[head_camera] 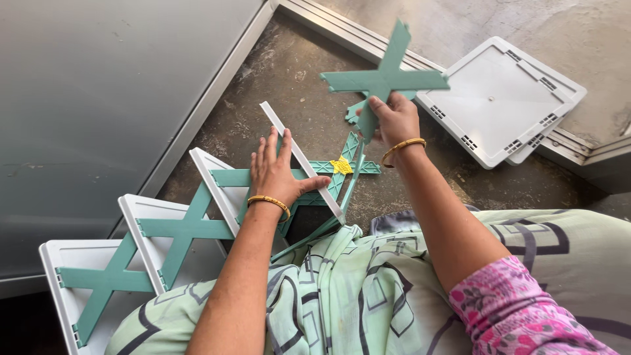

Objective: The person assembles a stack of white plastic trays with teal cross-shaped supports. They remove individual trays from the stack, detach the teal supports, and place them on the floor. The person then reattaches the supports to the trays and restacks them.

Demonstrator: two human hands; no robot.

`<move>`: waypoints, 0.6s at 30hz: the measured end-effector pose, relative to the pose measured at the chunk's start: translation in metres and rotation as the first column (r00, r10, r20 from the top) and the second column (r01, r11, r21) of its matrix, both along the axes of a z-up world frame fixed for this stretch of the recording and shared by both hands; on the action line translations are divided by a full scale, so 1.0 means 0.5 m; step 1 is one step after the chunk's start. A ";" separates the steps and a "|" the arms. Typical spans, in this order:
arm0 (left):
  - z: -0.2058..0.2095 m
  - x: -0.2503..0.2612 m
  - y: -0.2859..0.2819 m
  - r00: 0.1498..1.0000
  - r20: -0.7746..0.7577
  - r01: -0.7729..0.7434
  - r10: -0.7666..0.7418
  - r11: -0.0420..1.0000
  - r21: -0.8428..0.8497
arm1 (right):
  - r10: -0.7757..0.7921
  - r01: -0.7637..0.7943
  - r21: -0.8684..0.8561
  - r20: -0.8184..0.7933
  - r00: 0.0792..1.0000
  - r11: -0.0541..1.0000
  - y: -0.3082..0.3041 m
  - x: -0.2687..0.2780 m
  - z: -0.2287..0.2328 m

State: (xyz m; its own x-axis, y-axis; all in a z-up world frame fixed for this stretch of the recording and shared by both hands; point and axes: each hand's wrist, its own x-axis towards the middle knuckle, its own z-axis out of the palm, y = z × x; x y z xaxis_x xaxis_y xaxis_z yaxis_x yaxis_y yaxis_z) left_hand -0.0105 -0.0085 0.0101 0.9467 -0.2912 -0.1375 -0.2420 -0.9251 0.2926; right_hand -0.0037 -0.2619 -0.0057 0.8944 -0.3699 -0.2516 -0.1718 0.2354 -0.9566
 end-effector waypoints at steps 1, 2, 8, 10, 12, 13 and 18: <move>0.001 -0.001 -0.002 1.000 0.002 0.000 0.000 1.000 -0.005 | -0.017 0.023 0.072 -0.086 0.996 0.997 -0.017 0.000 -0.023; 0.004 -0.001 -0.006 1.000 -0.006 -0.002 0.002 1.000 0.011 | -0.035 0.050 0.102 -0.146 0.989 0.993 -0.032 0.000 -0.047; 0.013 -0.019 -0.045 0.991 0.108 0.074 -0.082 0.994 0.084 | -0.133 0.266 0.386 -0.337 0.932 0.884 -0.109 0.006 -0.204; 0.008 -0.032 -0.071 0.967 0.177 0.167 -0.183 0.981 0.102 | -0.147 0.294 0.423 -0.345 0.927 0.857 -0.127 0.016 -0.242; 0.003 -0.045 -0.092 0.964 0.155 0.205 -0.215 0.975 0.082 | -0.097 0.223 0.332 -0.358 0.929 0.917 -0.145 0.030 -0.271; 0.002 -0.050 -0.096 0.962 0.144 0.223 -0.231 0.972 0.071 | -0.071 0.184 0.285 -0.366 0.928 0.941 -0.149 0.038 -0.284; -0.003 -0.055 -0.087 0.953 0.188 0.245 -0.239 0.970 -0.007 | -0.070 0.163 0.220 -0.379 0.923 0.962 -0.158 0.100 -0.364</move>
